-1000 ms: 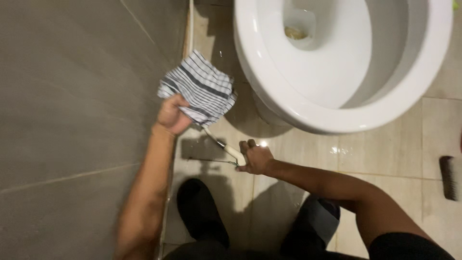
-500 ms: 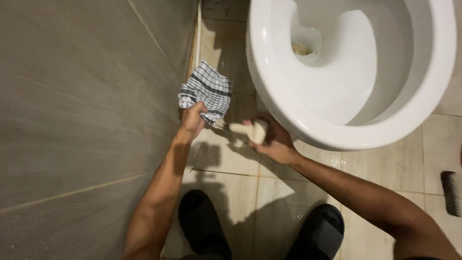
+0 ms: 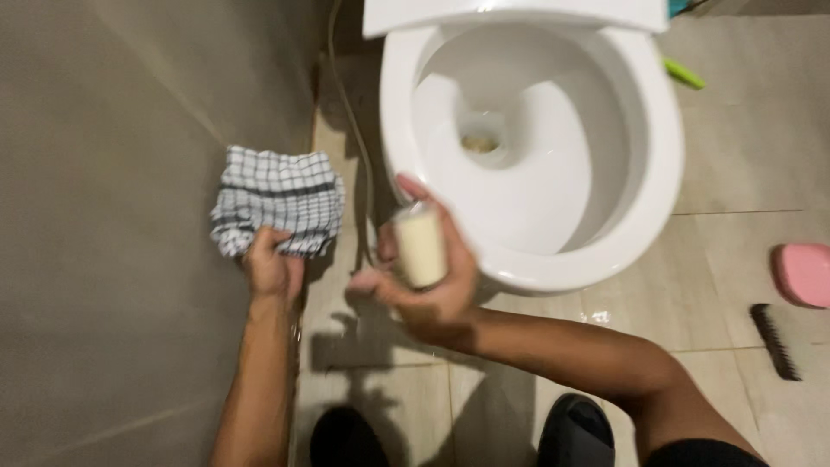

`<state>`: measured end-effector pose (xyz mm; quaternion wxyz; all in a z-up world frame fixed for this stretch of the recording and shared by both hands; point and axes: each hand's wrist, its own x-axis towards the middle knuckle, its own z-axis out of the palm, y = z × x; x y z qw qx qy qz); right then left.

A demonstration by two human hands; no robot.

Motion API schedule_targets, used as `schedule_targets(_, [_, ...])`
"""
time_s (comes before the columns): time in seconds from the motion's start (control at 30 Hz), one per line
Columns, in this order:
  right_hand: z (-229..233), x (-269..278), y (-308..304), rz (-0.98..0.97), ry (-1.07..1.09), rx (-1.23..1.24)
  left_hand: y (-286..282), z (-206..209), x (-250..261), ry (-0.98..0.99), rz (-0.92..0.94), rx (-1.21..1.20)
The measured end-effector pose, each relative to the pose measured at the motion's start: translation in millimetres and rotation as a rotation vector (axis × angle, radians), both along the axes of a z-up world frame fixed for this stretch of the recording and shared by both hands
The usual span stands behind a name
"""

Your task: The person wipes the exterior and interior surfaces of a white toilet with a cloth and rinses the bowl using a hand-held bidet sprayer.

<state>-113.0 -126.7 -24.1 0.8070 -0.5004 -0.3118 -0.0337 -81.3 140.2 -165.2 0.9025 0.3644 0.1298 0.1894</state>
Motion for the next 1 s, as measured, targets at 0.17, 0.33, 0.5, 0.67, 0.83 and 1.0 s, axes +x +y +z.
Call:
schedule_targets(0.17, [76.4, 49.4, -76.8, -0.253, 0.339, -0.173, -25.9, 46.8, 8.4, -0.22, -0.106, 0.041])
schedule_targets(0.33, [79.0, 54.2, -117.2, -0.179, 0.569, 0.125, -48.8, 69.0, 2.7, -0.197, -0.112, 0.06])
schedule_targets(0.5, [76.3, 52.1, -135.8, -0.181, 0.593, 0.12, -54.9, 69.4, 2.4, -0.265, -0.129, 0.095])
schedule_targets(0.67, [76.6, 50.4, -137.3, -0.126, 0.586, -0.077, -50.0, 60.3, 5.6, -0.27, -0.163, 0.089])
schedule_targets(0.83, [79.2, 39.0, -144.0, -0.048, 0.578, -0.288, -56.7, 69.5, 2.4, -0.261, -0.111, 0.111])
schedule_targets(1.0, [81.5, 26.7, -140.7, -0.055, 0.555, -0.463, -52.7, 61.7, 2.7, -0.306, -0.133, 0.181])
